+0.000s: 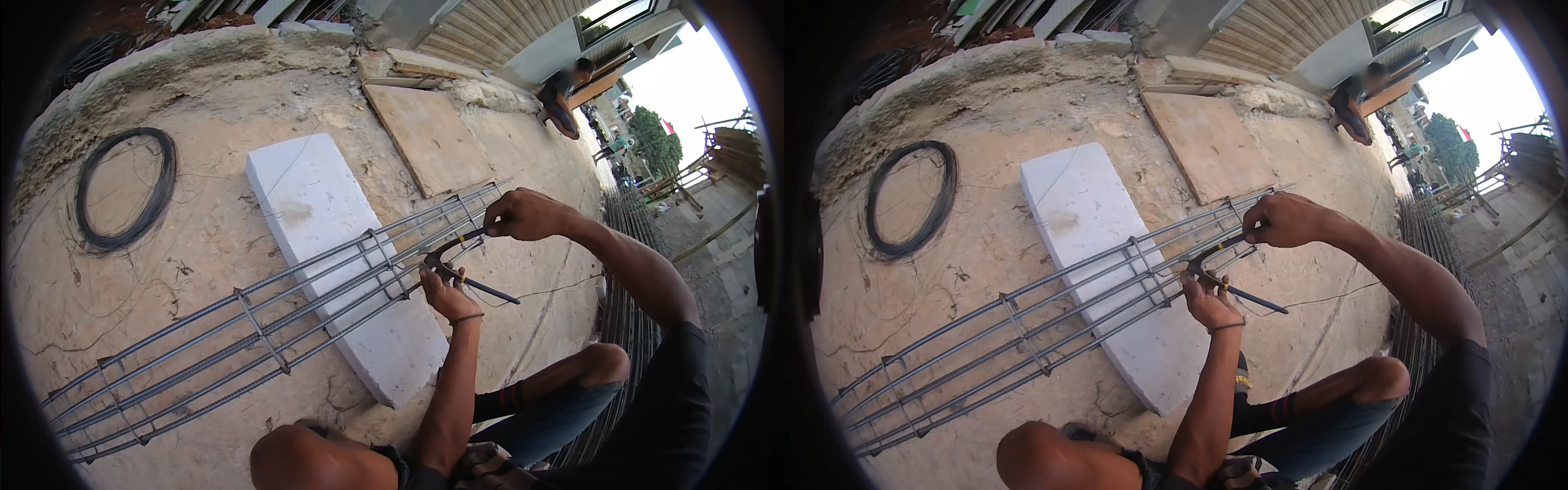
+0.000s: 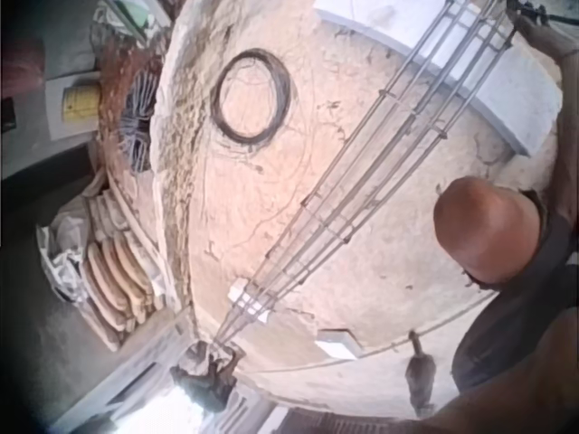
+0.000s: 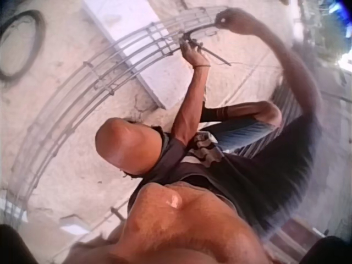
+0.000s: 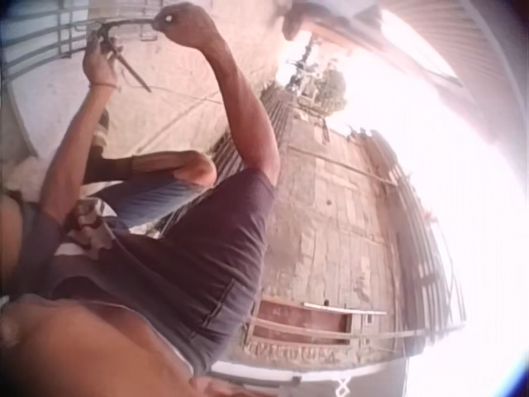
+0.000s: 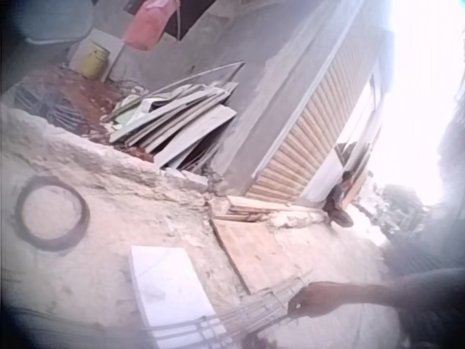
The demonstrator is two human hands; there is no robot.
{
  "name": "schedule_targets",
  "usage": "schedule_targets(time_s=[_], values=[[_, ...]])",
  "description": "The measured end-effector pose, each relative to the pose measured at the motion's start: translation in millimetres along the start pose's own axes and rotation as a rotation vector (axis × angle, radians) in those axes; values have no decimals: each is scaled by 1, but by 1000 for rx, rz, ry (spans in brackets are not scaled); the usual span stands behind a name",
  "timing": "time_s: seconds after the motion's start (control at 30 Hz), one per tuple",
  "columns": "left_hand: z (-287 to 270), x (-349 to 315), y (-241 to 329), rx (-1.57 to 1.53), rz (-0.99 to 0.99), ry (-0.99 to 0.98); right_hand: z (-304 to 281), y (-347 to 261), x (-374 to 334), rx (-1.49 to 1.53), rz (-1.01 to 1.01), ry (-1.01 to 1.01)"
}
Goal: The person constructs a rebar cage by wrapping wire around the intersecting metal rods, positioning a foam block beneath the frame, and twisting and tightening the wire connections using pliers.
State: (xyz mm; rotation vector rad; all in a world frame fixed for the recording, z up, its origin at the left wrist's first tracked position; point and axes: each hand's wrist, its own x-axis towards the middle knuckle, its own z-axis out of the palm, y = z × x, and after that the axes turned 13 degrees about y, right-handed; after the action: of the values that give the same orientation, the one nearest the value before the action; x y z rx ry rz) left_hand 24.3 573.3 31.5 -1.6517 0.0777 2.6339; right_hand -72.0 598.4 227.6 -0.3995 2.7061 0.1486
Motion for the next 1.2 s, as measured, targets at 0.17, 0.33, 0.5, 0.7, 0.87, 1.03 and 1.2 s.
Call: schedule_targets(time_s=[0.17,0.33,0.5,0.7,0.87,1.03,1.2], values=[[7,4,17,186,316,-108,-13,29,-24,208,200,-84],[34,-3,50,180,-43,-109,-25,41,-80,227,276,-19],[38,-21,72,-60,-24,-28,-41,38,-125,286,437,279],[-22,-11,14,110,17,88,-26,65,-133,297,549,374],[2,-30,-2,361,79,-397,22,125,-159,459,714,343],[34,-19,22,469,304,-574,174,236,-170,689,490,354],[71,-23,31,439,365,-558,208,230,-154,-83,443,439]])
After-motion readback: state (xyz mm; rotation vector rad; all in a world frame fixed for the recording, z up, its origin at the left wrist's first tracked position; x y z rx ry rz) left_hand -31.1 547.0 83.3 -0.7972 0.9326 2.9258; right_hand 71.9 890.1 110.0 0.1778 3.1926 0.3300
